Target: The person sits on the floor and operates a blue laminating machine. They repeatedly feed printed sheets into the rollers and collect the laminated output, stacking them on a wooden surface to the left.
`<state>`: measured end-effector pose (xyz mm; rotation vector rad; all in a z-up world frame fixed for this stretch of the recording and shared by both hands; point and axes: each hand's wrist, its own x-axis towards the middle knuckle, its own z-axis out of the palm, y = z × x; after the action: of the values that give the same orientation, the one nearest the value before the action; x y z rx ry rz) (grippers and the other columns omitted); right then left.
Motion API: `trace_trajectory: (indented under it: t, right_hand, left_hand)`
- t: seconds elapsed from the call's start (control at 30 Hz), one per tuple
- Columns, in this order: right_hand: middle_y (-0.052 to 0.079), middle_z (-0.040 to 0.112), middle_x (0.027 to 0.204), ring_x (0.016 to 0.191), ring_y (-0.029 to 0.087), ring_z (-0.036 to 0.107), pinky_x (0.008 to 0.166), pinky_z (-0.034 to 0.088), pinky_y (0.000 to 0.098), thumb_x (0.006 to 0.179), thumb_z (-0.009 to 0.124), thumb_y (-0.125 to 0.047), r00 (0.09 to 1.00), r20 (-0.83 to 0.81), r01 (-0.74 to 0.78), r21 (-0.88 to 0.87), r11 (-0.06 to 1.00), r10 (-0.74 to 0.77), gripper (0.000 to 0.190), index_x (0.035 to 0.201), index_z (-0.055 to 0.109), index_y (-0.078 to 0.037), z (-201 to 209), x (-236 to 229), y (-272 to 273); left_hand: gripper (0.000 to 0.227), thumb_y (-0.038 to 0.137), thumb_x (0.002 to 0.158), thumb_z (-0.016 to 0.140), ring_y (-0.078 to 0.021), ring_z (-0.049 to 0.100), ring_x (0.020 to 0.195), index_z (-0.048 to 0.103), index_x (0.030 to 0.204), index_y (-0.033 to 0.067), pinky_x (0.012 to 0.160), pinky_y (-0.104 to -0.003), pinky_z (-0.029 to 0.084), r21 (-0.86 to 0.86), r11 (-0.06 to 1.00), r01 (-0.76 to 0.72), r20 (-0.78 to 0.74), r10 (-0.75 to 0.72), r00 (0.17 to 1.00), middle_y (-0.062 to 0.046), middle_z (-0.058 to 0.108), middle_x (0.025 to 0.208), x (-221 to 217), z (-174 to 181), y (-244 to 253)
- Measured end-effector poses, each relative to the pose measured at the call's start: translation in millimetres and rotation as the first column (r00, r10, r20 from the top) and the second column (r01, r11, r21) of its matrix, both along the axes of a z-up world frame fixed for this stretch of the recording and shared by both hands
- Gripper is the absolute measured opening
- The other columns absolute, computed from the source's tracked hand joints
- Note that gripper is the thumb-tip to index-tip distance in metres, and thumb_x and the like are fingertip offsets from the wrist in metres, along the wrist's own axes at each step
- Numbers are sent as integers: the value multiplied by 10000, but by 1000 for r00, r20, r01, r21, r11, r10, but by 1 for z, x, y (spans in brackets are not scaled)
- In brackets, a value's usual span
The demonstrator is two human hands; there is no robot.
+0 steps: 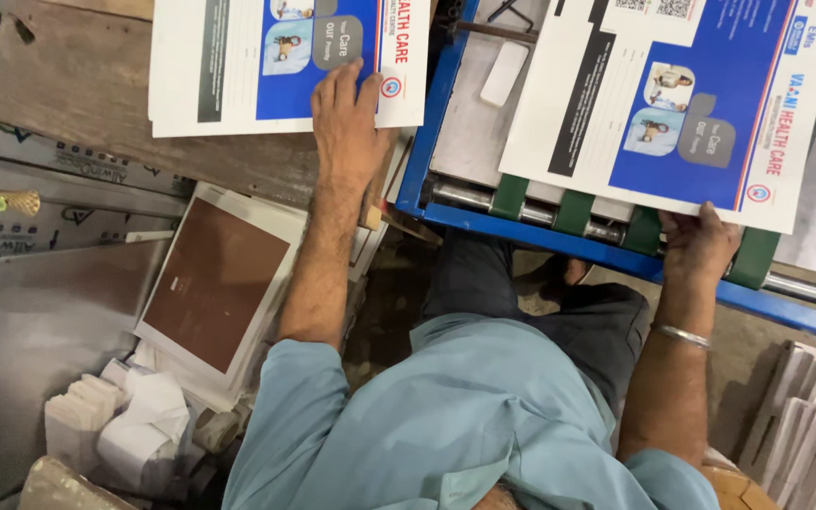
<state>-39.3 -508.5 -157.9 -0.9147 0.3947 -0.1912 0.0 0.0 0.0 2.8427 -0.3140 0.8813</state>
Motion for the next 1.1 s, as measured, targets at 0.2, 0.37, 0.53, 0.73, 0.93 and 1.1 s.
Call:
trace_trajectory:
  t: [0.2, 0.37, 0.53, 0.73, 0.93, 1.1]
  right_hand:
    - [212, 679, 1181, 1071, 364, 734, 929, 661, 451, 1124, 528, -131, 995, -100, -24, -33, 999, 21, 274, 1331, 536, 48, -23, -40, -3]
    - [224, 687, 1181, 1052, 360, 739, 910, 657, 450, 1147, 522, -153, 991, -101, -80, 28, 996, 82, 275, 1326, 538, 55, -25, -66, 4]
    - [220, 697, 1172, 1030, 346, 736, 885, 654, 449, 1148, 526, -161, 981, -105, -158, 34, 987, 161, 281, 1333, 537, 49, -13, -72, 23]
    - [216, 683, 1220, 1089, 330, 727, 930, 643, 433, 1145, 544, -163, 943, -44, -331, -54, 942, 329, 338, 1388, 526, 72, 41, -55, 66]
    - [197, 656, 1334, 1157, 297, 710, 975, 634, 418, 1120, 540, -173, 781, 136, -599, -111, 793, 609, 386, 1431, 508, 54, 98, -29, 134]
    - [126, 633, 1284, 1034, 287, 693, 785, 602, 435, 1102, 558, -167, 853, 128, -516, 63, 854, 506, 392, 1452, 486, -7, 113, -13, 158]
  left_hand:
    - [526, 172, 843, 822, -379, 548, 1293, 646, 1320, 36, 1069, -505, 411, -13, 999, 37, -71, -38, 997, -187, 623, 1350, 1, -2, 2]
    - [526, 167, 813, 838, -360, 566, 1257, 652, 1290, 47, 1049, -502, 429, -57, 997, 57, -55, -60, 997, -155, 649, 1313, 0, -7, 7]
    - [526, 147, 789, 831, -354, 574, 1229, 660, 1277, 51, 1039, -499, 439, -49, 998, 50, -63, -53, 997, -145, 652, 1288, 2, -6, 6]
    - [466, 76, 870, 781, -311, 623, 1206, 699, 1328, 87, 1050, -443, 486, -277, 947, 161, -75, -189, 979, -122, 690, 1345, 5, 15, 30]
    - [541, 126, 873, 745, -291, 566, 1259, 618, 1384, 2, 1122, -447, 442, -44, 978, 203, -199, -208, 958, -135, 628, 1425, 9, 9, -81]
    - [704, 456, 862, 732, -350, 414, 1403, 565, 1381, 12, 1179, -581, 269, 45, 881, 470, -445, -404, 799, -194, 505, 1464, -37, 5, -167]
